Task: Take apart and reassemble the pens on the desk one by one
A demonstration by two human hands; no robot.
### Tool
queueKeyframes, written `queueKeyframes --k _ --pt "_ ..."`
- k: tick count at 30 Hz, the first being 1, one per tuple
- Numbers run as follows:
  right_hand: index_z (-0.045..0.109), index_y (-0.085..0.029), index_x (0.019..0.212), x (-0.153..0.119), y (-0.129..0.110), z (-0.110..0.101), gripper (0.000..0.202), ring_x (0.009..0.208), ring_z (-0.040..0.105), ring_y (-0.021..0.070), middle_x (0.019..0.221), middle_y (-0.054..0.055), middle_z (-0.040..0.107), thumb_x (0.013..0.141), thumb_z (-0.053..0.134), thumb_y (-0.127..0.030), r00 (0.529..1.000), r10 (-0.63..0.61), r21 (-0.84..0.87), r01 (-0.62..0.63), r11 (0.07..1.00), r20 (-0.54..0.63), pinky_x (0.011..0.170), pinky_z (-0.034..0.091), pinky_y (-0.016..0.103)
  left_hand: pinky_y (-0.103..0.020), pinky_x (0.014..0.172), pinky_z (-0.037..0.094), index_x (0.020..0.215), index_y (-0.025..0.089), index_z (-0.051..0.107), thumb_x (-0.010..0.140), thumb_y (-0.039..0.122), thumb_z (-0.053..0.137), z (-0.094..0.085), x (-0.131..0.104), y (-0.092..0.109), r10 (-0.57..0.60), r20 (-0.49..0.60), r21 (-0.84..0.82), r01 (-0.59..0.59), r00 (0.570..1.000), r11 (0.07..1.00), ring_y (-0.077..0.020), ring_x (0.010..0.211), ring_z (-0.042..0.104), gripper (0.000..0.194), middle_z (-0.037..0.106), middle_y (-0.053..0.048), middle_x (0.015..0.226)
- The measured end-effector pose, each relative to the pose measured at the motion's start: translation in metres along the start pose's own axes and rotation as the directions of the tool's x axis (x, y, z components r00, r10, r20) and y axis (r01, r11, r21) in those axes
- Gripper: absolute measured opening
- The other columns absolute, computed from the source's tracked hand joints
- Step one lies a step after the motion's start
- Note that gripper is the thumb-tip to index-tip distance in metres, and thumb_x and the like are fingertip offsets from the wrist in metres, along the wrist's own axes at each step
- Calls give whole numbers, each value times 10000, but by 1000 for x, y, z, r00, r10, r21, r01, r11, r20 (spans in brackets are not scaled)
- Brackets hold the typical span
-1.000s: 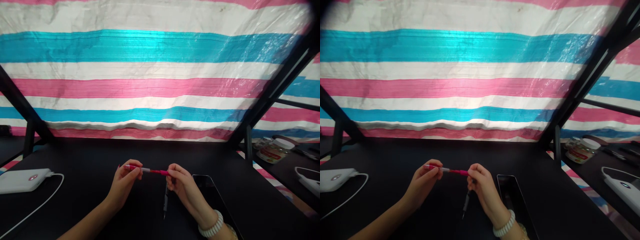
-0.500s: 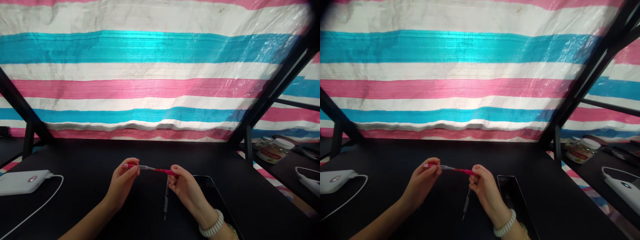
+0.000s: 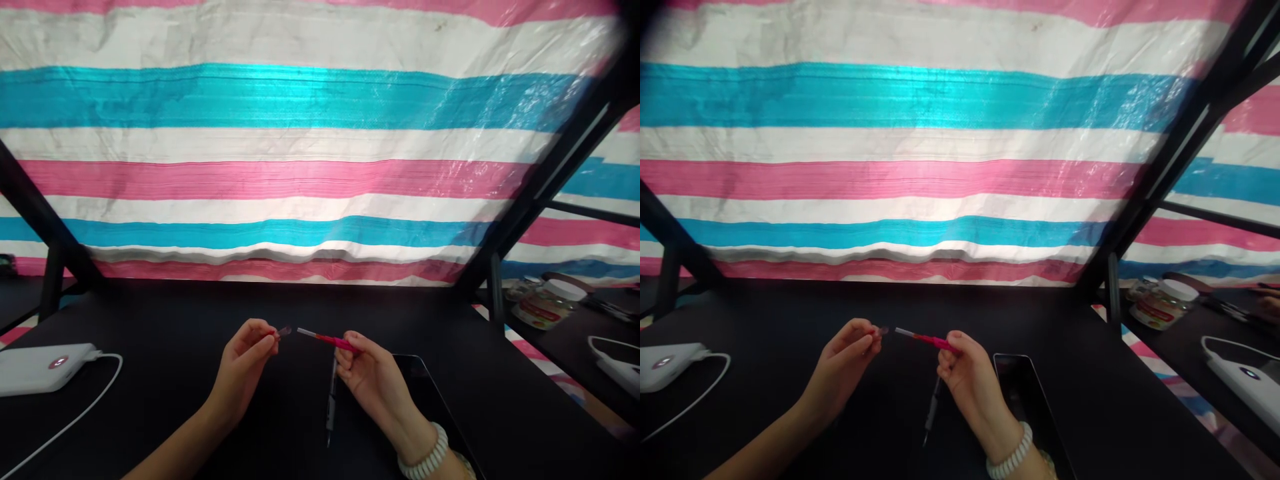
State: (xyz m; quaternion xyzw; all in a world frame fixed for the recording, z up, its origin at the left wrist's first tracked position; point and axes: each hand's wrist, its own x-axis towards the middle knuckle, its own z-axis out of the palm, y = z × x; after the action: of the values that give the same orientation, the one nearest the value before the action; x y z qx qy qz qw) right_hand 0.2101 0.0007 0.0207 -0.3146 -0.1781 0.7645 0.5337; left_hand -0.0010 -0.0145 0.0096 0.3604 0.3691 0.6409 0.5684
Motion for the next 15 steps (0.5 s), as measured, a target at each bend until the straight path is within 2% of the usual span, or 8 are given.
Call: queueKeyframes --k 4,7,15 --pt "594 -171 661 -1 -1 1 225 533 389 100 548 -35 454 612 810 -208 1000 -24 -13 25 1000 18 481 307 216 -219 738 429 852 195 665 754 288 793 1 -2 1 56 -7 156 -54 998 986 -119 763 529 186 614 2 829" --pt "592 -172 657 -1 -2 1 223 537 381 99 553 -35 447 616 808 -210 999 -31 -12 31 999 28 484 306 214 -209 736 417 855 198 672 766 303 786 -1 -2 0 67 -10 211 -63 998 975 -120 782 519 179 600 8 812" --pt "581 -173 652 -1 -3 1 229 539 363 90 566 -41 428 614 803 -213 999 -37 -28 37 999 30 481 297 204 -198 724 429 880 205 713 746 304 807 -4 -2 -2 56 -40 187 -48 998 981 -114 772 532 192 629 7 805"
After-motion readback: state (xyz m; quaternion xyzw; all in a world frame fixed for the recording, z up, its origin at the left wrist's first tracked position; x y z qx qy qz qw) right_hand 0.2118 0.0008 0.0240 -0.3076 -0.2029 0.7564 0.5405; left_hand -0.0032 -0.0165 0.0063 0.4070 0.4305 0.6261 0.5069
